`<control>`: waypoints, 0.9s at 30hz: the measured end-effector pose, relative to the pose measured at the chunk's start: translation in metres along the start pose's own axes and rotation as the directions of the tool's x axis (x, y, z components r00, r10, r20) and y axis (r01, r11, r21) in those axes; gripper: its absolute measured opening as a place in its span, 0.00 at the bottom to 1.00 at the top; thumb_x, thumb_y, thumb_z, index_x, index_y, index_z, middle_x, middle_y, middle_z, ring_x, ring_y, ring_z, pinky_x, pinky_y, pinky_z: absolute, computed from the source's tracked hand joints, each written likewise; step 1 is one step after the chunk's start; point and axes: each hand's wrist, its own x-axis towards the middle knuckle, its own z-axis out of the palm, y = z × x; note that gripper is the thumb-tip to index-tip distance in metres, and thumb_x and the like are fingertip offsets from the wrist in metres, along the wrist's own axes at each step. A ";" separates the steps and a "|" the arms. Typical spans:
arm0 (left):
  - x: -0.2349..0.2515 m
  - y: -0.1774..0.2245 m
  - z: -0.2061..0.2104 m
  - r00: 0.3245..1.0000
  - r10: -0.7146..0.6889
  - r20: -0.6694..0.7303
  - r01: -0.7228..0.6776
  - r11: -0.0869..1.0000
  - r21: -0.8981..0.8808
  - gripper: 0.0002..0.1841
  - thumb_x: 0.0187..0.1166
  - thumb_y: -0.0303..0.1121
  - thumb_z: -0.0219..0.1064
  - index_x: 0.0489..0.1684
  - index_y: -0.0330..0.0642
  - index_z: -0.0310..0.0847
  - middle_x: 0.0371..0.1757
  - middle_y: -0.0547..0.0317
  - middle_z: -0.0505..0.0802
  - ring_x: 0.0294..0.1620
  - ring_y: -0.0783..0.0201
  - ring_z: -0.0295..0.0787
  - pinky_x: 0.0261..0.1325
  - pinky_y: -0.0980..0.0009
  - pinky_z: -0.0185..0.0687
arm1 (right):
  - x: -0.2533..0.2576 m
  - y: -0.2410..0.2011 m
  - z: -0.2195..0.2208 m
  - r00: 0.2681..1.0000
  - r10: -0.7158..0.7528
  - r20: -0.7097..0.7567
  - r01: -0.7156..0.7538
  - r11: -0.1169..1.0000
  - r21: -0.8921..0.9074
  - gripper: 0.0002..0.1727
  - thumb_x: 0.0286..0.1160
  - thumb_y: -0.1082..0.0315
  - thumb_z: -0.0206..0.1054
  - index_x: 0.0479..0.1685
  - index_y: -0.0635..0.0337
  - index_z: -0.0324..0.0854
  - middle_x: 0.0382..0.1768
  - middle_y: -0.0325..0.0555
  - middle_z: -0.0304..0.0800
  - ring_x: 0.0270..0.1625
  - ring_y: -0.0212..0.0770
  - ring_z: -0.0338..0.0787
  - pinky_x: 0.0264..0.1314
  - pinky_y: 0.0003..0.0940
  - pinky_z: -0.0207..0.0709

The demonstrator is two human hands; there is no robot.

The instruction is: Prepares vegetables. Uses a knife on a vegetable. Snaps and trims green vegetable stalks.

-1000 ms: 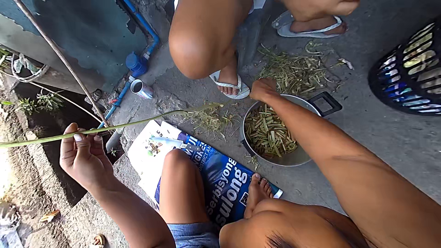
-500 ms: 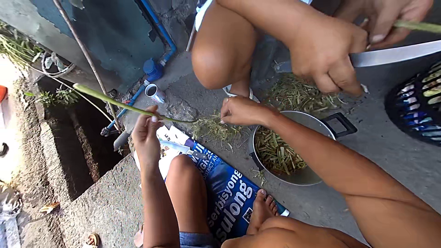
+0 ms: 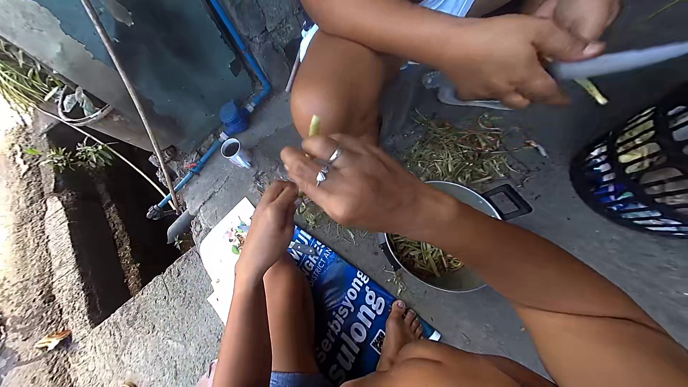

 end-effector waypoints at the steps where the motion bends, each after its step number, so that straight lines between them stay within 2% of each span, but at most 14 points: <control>1: 0.002 0.001 0.001 1.000 0.001 0.023 -0.001 1.000 0.007 0.12 0.86 0.25 0.56 0.51 0.35 0.87 0.48 0.53 0.87 0.53 0.62 0.85 0.58 0.64 0.82 | -0.002 0.001 -0.005 0.997 0.010 0.071 -0.008 1.000 -0.029 0.14 0.84 0.75 0.57 0.57 0.69 0.87 0.58 0.55 0.91 0.59 0.52 0.89 0.58 0.37 0.81; 3: 0.006 0.003 0.002 0.999 -0.014 0.053 0.012 1.000 0.022 0.13 0.87 0.26 0.55 0.55 0.41 0.88 0.50 0.56 0.88 0.54 0.62 0.85 0.58 0.62 0.81 | -0.006 0.005 -0.014 0.983 0.026 0.180 -0.013 0.997 -0.077 0.13 0.84 0.78 0.56 0.53 0.71 0.86 0.57 0.57 0.89 0.57 0.54 0.87 0.57 0.40 0.80; 5: 0.010 0.004 0.004 0.997 -0.010 0.074 0.008 0.999 0.032 0.14 0.86 0.25 0.56 0.57 0.42 0.88 0.48 0.56 0.87 0.51 0.61 0.85 0.55 0.60 0.81 | -0.010 0.011 -0.022 0.965 0.046 0.259 -0.013 0.992 -0.129 0.13 0.82 0.81 0.56 0.51 0.72 0.87 0.57 0.59 0.89 0.57 0.55 0.87 0.57 0.42 0.80; 8: 0.016 0.008 0.008 0.990 -0.025 0.140 0.018 0.999 0.051 0.13 0.86 0.24 0.57 0.58 0.42 0.88 0.48 0.54 0.87 0.51 0.58 0.85 0.55 0.59 0.82 | -0.018 0.023 -0.023 0.934 0.104 0.341 -0.070 0.991 -0.113 0.08 0.77 0.84 0.58 0.40 0.70 0.84 0.46 0.61 0.85 0.53 0.60 0.85 0.53 0.47 0.78; 10: 0.021 0.010 0.010 0.987 -0.036 0.155 0.026 0.997 0.070 0.14 0.86 0.25 0.59 0.60 0.41 0.89 0.49 0.52 0.88 0.53 0.55 0.85 0.57 0.57 0.82 | -0.028 0.033 -0.018 0.924 0.153 0.350 -0.142 0.988 -0.059 0.06 0.75 0.82 0.62 0.39 0.69 0.85 0.44 0.60 0.87 0.54 0.63 0.87 0.56 0.49 0.81; 13: 0.028 0.016 0.014 0.998 0.007 0.058 -0.012 0.996 0.083 0.15 0.85 0.34 0.66 0.65 0.42 0.88 0.55 0.51 0.90 0.57 0.54 0.87 0.61 0.55 0.82 | -0.043 0.044 -0.012 0.904 0.235 0.356 -0.250 0.968 -0.004 0.06 0.77 0.77 0.64 0.41 0.66 0.87 0.42 0.57 0.87 0.51 0.61 0.86 0.54 0.49 0.82; 16: 0.037 0.030 0.023 0.991 0.104 -0.084 -0.097 0.992 0.087 0.13 0.82 0.37 0.70 0.58 0.43 0.92 0.53 0.52 0.92 0.54 0.56 0.87 0.58 0.60 0.82 | -0.049 0.051 -0.011 0.884 0.286 0.371 -0.334 0.940 0.073 0.06 0.78 0.73 0.65 0.41 0.63 0.87 0.41 0.54 0.87 0.49 0.59 0.85 0.49 0.48 0.80; 19: 0.044 0.039 0.030 0.977 0.153 -0.146 -0.138 0.985 0.105 0.09 0.80 0.33 0.72 0.50 0.43 0.94 0.49 0.54 0.94 0.49 0.58 0.88 0.53 0.64 0.81 | -0.049 0.052 -0.013 0.856 0.328 0.401 -0.423 0.889 0.175 0.08 0.79 0.70 0.64 0.41 0.60 0.89 0.41 0.50 0.89 0.50 0.54 0.86 0.52 0.46 0.79; 23: 0.049 0.043 0.031 0.968 0.189 -0.163 -0.168 0.977 0.134 0.08 0.79 0.32 0.72 0.46 0.42 0.95 0.46 0.55 0.94 0.46 0.61 0.88 0.49 0.68 0.82 | -0.051 0.055 -0.015 0.843 0.358 0.401 -0.471 0.851 0.230 0.08 0.78 0.70 0.65 0.41 0.58 0.91 0.39 0.49 0.90 0.48 0.50 0.88 0.53 0.45 0.78; 27: 0.051 0.042 0.032 0.973 0.187 -0.133 -0.166 0.974 0.156 0.07 0.79 0.30 0.71 0.45 0.42 0.95 0.45 0.54 0.94 0.46 0.59 0.88 0.50 0.66 0.83 | -0.054 0.055 -0.014 0.818 0.350 0.457 -0.479 0.854 0.203 0.08 0.79 0.71 0.66 0.43 0.59 0.92 0.43 0.51 0.91 0.52 0.52 0.89 0.59 0.46 0.80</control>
